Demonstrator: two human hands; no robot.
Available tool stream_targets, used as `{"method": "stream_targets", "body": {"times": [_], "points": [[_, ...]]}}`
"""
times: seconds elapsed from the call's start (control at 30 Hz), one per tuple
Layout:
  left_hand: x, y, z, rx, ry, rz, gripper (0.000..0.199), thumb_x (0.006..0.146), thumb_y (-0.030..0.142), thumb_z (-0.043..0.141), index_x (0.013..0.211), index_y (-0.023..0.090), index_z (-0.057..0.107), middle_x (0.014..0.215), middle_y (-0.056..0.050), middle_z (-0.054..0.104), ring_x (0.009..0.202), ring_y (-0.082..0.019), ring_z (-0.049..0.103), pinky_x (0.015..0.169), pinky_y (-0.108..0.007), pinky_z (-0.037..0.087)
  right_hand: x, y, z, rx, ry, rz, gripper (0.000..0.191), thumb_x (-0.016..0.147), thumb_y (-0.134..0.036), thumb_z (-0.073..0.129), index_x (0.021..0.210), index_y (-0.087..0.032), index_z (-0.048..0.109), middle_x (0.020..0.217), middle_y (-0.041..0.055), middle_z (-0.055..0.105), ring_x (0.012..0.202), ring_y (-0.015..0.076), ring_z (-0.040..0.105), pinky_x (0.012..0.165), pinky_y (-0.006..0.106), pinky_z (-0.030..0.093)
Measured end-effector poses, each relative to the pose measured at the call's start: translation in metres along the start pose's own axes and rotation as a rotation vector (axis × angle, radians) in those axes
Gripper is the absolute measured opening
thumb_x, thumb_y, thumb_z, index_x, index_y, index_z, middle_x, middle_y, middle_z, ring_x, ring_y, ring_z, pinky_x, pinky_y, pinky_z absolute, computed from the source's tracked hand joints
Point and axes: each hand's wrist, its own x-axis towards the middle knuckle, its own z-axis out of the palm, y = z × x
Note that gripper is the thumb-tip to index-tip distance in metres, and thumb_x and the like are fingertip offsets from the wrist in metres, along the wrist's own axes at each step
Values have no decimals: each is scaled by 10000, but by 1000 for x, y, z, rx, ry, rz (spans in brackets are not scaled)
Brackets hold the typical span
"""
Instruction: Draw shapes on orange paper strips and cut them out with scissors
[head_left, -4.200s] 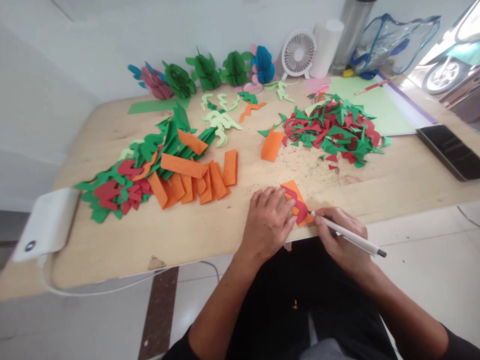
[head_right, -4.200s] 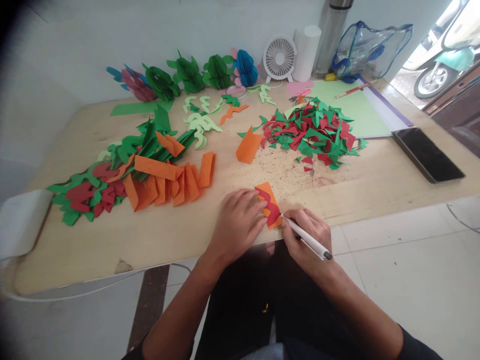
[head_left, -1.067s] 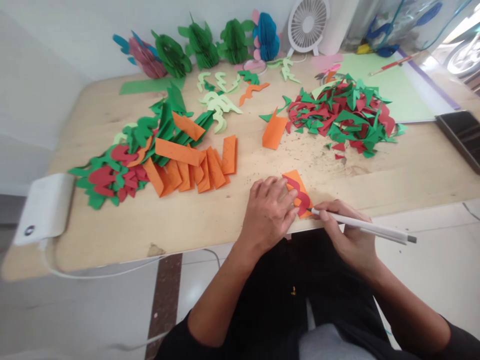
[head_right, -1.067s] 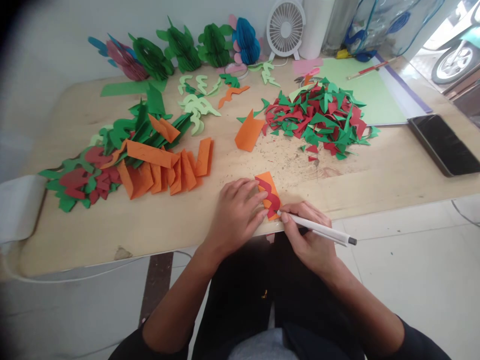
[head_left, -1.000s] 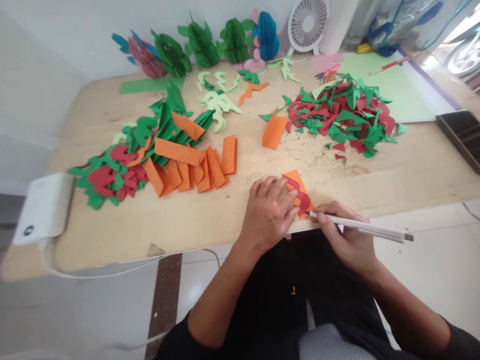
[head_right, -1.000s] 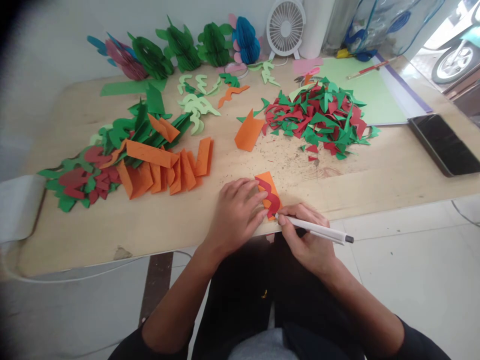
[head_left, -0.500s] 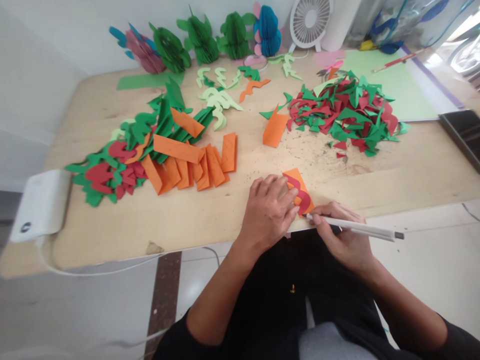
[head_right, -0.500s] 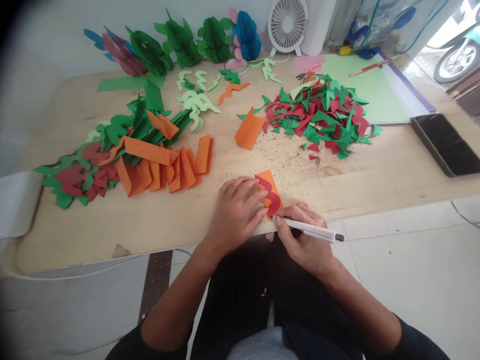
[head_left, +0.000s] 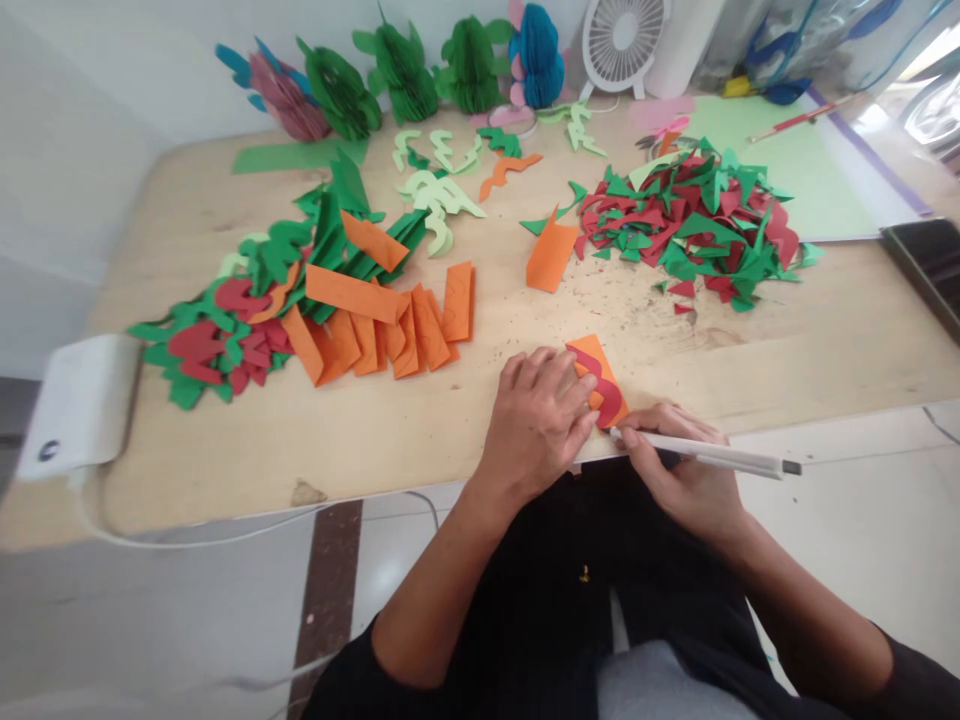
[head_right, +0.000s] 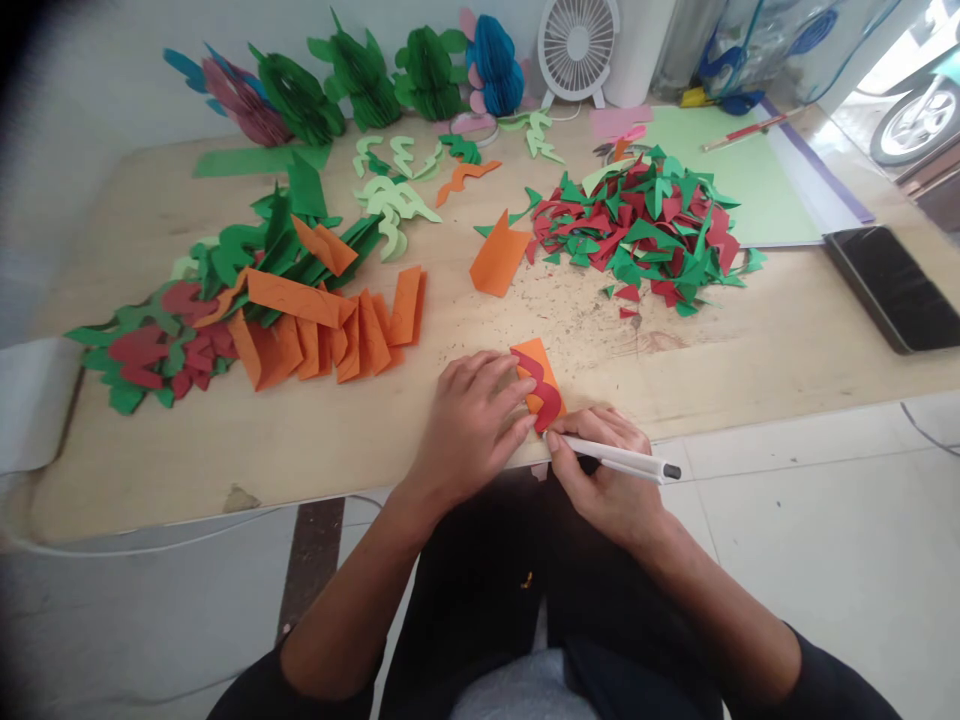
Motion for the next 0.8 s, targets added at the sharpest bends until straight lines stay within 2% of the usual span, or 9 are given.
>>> {"method": "stream_targets", "body": {"times": [0.8], "points": [[0, -1, 1, 1, 3, 5, 306, 908, 341, 504, 1151, 223, 646, 1298, -105, 582, 1234, -305, 463, 1036, -489, 346, 0, 1, 1, -23, 10, -1, 118, 879, -196, 542, 790, -221, 615, 657, 13, 691, 586, 175, 643, 604, 312, 493]]}}
